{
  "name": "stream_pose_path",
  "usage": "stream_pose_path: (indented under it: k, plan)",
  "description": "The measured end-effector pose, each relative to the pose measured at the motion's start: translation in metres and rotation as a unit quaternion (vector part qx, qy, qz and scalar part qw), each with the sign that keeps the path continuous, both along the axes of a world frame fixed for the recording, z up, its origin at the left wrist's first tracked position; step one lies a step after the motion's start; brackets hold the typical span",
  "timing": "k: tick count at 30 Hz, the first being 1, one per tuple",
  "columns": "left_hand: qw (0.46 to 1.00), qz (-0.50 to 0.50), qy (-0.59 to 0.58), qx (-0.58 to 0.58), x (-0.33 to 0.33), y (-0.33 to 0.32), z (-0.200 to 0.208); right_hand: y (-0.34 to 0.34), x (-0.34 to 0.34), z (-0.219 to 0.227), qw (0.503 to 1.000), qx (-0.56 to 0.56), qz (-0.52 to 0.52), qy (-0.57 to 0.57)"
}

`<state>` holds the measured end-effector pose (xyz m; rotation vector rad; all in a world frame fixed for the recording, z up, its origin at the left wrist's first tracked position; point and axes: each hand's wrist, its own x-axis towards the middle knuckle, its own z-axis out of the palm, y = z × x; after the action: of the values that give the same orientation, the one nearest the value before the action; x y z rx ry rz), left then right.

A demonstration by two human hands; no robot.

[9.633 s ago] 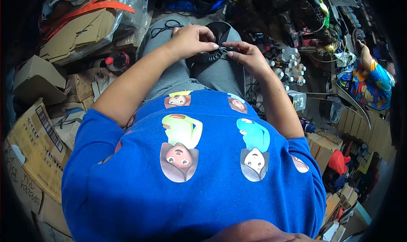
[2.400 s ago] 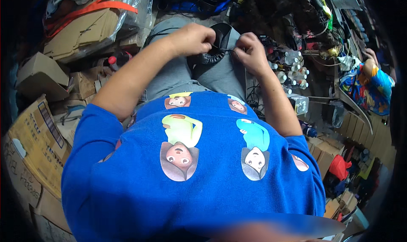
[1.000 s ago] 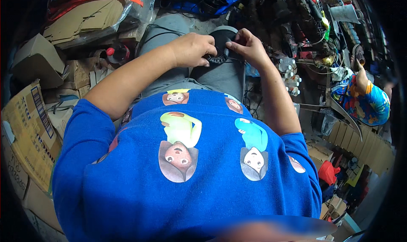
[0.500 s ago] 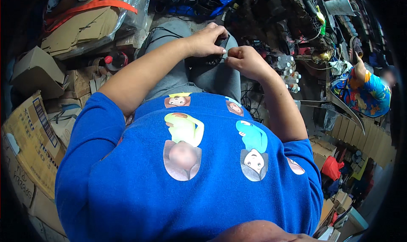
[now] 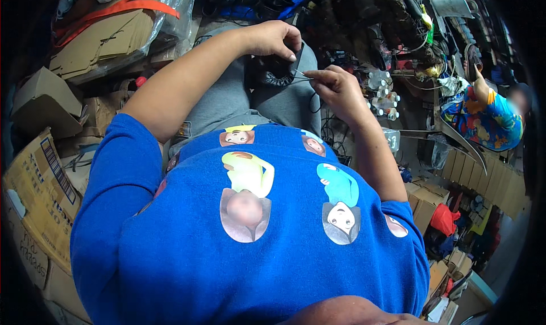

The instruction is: Manual stitching of leather shoe components using a needle and thread.

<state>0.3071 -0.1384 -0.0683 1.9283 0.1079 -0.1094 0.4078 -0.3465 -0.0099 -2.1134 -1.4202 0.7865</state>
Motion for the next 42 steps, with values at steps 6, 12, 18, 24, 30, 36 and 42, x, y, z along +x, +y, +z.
stream_pose_path:
  k: [6, 12, 18, 24, 30, 36, 42]
  plan:
    - [0.996, -0.035, 0.014, -0.079, -0.003, 0.006, -0.009, 0.009, -0.003, -0.005, 0.998, -0.03, 0.01, -0.045]
    - [0.995, -0.07, 0.051, -0.059, -0.007, 0.007, -0.001, 0.014, -0.006, 0.001, 0.996, -0.046, 0.004, -0.07]
    - [0.993, -0.077, 0.069, -0.053, -0.005, 0.007, 0.001, 0.012, -0.008, -0.007, 0.997, -0.02, 0.008, -0.072]
    - [0.993, -0.087, 0.056, -0.059, 0.002, 0.008, -0.004, 0.015, 0.014, -0.024, 0.999, -0.029, 0.015, 0.029]
    - [0.992, -0.085, 0.04, -0.085, 0.003, 0.009, -0.003, 0.015, 0.041, -0.048, 0.971, -0.04, 0.037, 0.234]
    - [0.994, -0.079, 0.035, -0.071, 0.001, 0.008, -0.009, 0.015, 0.044, -0.06, 0.956, -0.03, 0.035, 0.29]
    - [0.997, -0.01, -0.047, 0.06, -0.003, 0.002, -0.011, 0.015, 0.016, -0.059, 0.985, 0.054, -0.03, 0.162]
